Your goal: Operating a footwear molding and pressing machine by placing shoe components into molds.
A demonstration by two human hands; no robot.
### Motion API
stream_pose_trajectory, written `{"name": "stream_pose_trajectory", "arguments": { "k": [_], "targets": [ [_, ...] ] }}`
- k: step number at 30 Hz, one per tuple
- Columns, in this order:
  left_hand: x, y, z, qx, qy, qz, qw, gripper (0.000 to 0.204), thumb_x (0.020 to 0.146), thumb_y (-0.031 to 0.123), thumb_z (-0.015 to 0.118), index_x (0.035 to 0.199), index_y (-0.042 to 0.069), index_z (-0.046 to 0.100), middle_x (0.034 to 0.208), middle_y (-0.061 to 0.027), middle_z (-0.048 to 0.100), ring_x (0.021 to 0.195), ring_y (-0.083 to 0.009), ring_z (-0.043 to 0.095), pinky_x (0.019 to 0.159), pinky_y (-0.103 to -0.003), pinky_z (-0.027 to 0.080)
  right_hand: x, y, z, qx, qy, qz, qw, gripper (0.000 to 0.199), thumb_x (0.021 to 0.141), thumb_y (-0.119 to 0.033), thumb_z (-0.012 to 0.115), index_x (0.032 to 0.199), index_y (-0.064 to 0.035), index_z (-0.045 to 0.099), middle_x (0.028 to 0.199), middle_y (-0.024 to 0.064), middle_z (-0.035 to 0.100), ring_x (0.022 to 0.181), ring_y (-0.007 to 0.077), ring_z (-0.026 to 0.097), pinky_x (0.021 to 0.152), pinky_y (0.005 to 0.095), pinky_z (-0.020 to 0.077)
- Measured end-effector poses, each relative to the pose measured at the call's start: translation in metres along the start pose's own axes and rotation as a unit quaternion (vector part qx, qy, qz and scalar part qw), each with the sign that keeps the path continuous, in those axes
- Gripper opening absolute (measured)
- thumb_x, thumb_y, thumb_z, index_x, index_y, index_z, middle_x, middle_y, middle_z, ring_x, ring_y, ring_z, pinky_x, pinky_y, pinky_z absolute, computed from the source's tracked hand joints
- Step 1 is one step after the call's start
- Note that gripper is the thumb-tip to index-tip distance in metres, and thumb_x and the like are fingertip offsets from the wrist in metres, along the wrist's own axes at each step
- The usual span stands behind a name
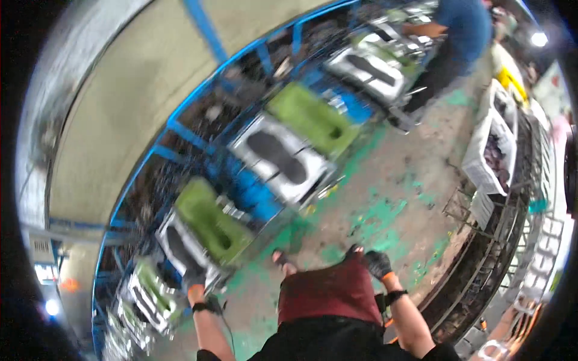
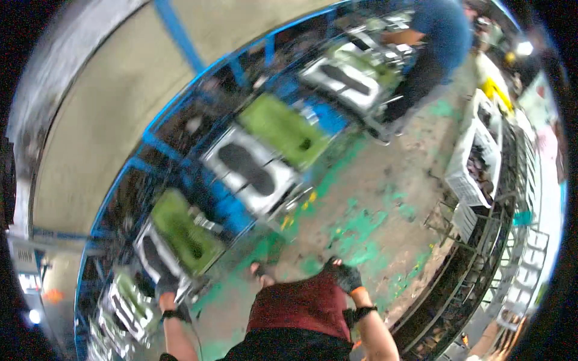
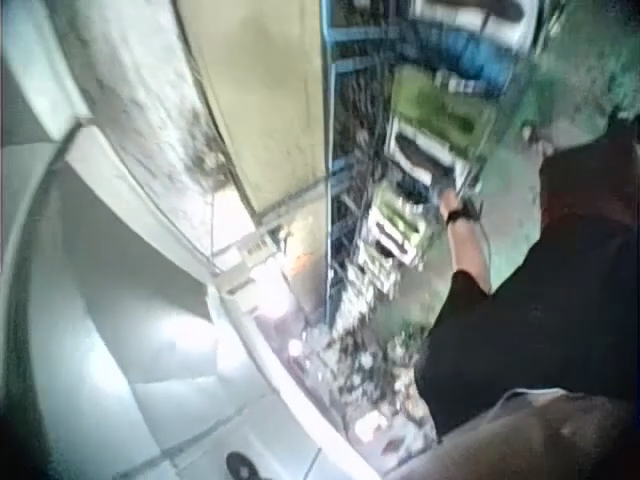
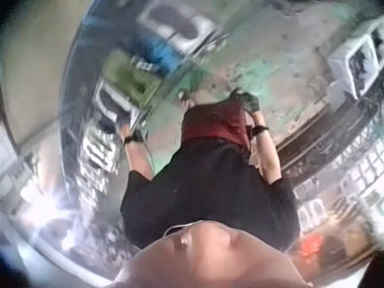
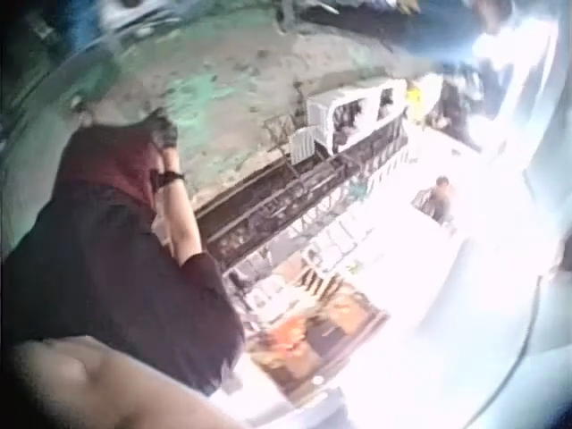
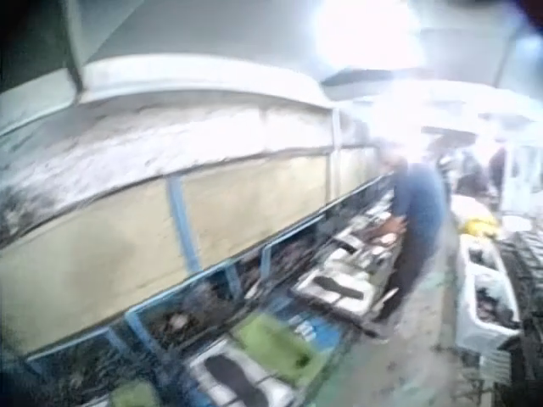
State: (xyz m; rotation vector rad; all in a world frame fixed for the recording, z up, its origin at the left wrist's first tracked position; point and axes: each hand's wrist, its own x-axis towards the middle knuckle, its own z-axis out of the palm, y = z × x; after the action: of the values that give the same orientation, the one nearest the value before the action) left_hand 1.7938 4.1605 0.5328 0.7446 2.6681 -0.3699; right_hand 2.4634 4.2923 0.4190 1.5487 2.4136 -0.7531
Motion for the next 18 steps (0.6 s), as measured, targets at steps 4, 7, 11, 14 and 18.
{"name": "stream_pose_trajectory", "arguments": {
  "k": [4, 7, 11, 14, 18],
  "targets": [
    [-0.081, 0.196, 0.011, 0.367, 0.177, 0.354, 0.842, 0.051, 0.081, 0.036, 0.068, 0.125, 0.010, 0.065, 0.117, -0.0183, 0.069, 0.105, -0.0383, 0.067, 0.088, -0.054, 0.053, -0.036, 0.154, -0.008, 0.186, 0.065, 0.156, 0.968, 0.033, 0.090, -0.042, 0.059, 0.089, -0.0126, 0.074, 0.089, 0.0142, 0.072, 0.089, 0.0353, 0.069, 0.078, 0.0466, 0.0534],
    [-0.199, 0.434, -0.013, 0.099, -0.005, 0.396, 0.913, 0.040, 0.091, 0.034, 0.049, 0.113, 0.010, 0.072, 0.110, -0.0185, 0.071, 0.102, -0.0367, 0.067, 0.091, -0.048, 0.052, -0.047, 0.240, -0.046, 0.181, 0.036, 0.125, 0.975, 0.035, 0.090, -0.043, 0.062, 0.092, -0.0105, 0.075, 0.094, 0.0160, 0.072, 0.091, 0.0360, 0.068, 0.080, 0.0452, 0.0541],
    [-0.264, 0.635, 0.061, -0.070, -0.186, 0.567, 0.799, 0.039, 0.089, 0.037, 0.062, 0.110, 0.006, 0.072, 0.111, -0.0212, 0.070, 0.101, -0.0387, 0.067, 0.093, -0.045, 0.052, -0.044, 0.323, -0.115, 0.309, 0.114, 0.140, 0.934, 0.035, 0.088, -0.040, 0.066, 0.094, -0.0072, 0.075, 0.087, 0.0139, 0.074, 0.082, 0.0323, 0.071, 0.075, 0.0421, 0.0551],
    [-0.358, 0.804, 0.102, -0.034, -0.208, 0.610, 0.764, 0.043, 0.090, 0.039, 0.063, 0.115, 0.006, 0.070, 0.108, -0.0177, 0.072, 0.095, -0.0340, 0.068, 0.090, -0.044, 0.052, -0.040, 0.424, -0.155, 0.514, 0.142, 0.280, 0.799, 0.030, 0.088, -0.031, 0.068, 0.090, -0.0013, 0.074, 0.081, 0.0142, 0.074, 0.068, 0.0255, 0.070, 0.065, 0.0394, 0.0552],
    [-0.433, 0.990, 0.165, -0.065, -0.409, 0.558, 0.719, 0.044, 0.091, 0.044, 0.063, 0.107, 0.004, 0.072, 0.098, -0.0158, 0.074, 0.089, -0.0250, 0.069, 0.083, -0.038, 0.053, -0.054, 0.567, -0.112, 0.661, 0.185, 0.427, 0.589, 0.021, 0.088, -0.019, 0.067, 0.085, 0.0018, 0.070, 0.072, 0.0128, 0.069, 0.059, 0.0207, 0.065, 0.055, 0.0371, 0.0520]
  ]
}}
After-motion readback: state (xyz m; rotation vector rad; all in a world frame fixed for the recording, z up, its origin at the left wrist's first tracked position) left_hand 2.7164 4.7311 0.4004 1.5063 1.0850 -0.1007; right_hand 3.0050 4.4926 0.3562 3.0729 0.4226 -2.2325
